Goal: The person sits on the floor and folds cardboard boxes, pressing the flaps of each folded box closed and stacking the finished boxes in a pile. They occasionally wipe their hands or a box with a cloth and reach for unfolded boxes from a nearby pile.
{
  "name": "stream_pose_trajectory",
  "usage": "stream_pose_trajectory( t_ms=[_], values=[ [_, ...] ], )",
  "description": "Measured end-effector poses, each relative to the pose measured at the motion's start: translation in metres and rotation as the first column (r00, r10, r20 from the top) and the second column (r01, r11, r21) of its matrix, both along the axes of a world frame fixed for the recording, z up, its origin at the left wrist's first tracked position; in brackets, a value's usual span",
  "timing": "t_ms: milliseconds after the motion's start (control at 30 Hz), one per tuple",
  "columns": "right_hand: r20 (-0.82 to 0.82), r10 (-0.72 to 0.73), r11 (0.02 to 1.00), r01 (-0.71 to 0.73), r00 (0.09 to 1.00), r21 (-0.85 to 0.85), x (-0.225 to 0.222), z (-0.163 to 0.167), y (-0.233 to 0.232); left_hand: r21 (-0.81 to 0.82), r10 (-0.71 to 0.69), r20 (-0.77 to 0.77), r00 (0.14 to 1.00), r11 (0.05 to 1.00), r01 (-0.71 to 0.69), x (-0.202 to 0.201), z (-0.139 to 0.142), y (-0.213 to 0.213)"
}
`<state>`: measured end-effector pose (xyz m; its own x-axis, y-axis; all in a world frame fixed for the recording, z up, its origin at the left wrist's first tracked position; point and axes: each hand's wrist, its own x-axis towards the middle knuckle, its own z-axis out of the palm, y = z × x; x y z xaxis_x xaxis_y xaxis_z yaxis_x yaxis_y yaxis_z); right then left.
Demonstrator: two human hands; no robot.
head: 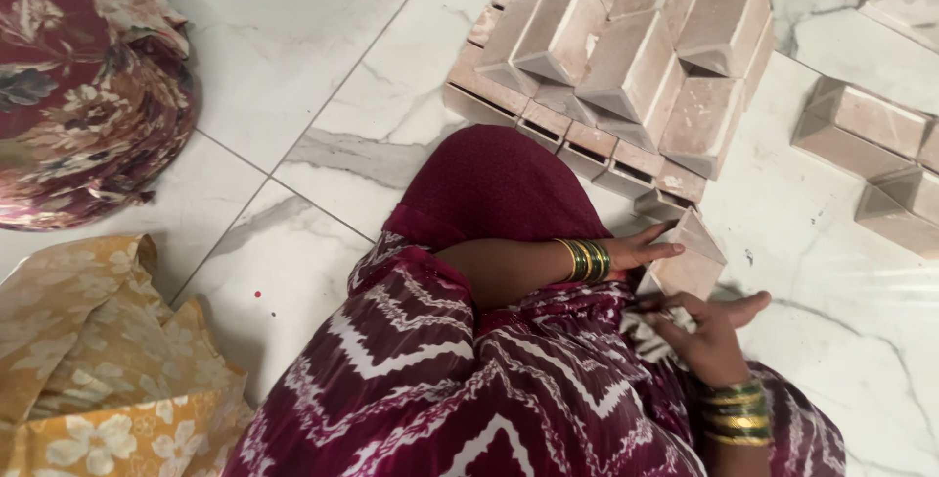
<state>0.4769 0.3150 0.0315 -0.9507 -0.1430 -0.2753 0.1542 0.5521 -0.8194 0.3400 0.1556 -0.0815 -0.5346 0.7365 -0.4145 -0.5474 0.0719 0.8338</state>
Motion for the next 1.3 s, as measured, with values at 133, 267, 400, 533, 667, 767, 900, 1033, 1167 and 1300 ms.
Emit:
stream_pose_trajectory(
  t_ms=[133,267,400,533,667,767,900,1033,1167,1300],
  values=[
    [-0.157,-0.122,0.986,0.101,0.980,-0.131,0.003,0.009,0.013,-0.013,-0.024,-0.028,0.999,1.000,0.024,0.000,-0.006,-0.002],
    [0.132,-0.137,0.969,0.161,0.982,-0.189,0.004,0.010,0.010,0.181,-0.013,0.000,1.000,0.983,0.013,0.004,-0.005,-0.001],
    [-0.028,0.107,0.987,-0.110,0.994,-0.115,0.000,-0.002,-0.007,0.061,0.009,-0.006,1.000,0.998,-0.008,0.004,0.002,-0.004],
    [0.072,-0.148,0.963,0.161,0.986,-0.218,0.002,0.006,0.013,0.037,0.002,-0.011,1.000,0.999,-0.001,0.004,0.000,-0.006],
    [-0.010,-0.031,0.993,0.030,0.999,-0.115,-0.002,0.006,0.014,0.060,-0.070,-0.218,0.973,0.995,0.085,0.002,-0.014,0.003],
    [-0.035,0.037,0.995,-0.033,0.999,0.095,-0.004,0.005,0.004,0.144,-0.027,-0.271,0.962,0.987,0.068,0.002,-0.023,0.010],
    [0.021,0.067,0.997,-0.066,0.998,-0.041,-0.002,0.009,-0.006,0.187,0.039,-0.190,0.981,0.982,-0.003,0.002,-0.022,0.011],
    [-0.054,0.113,0.979,-0.102,0.992,0.178,0.000,0.010,-0.010,0.044,0.003,-0.080,0.997,0.999,0.001,0.002,-0.013,0.009],
    [0.005,-0.037,0.999,0.037,0.999,-0.010,0.002,0.012,0.008,0.088,0.024,-0.061,0.998,0.996,-0.018,0.002,-0.013,0.011],
    [0.011,0.057,0.998,-0.057,0.998,-0.001,0.000,-0.004,0.005,0.055,-0.032,-0.200,0.979,0.997,0.044,0.001,-0.016,0.011]
  ],
)
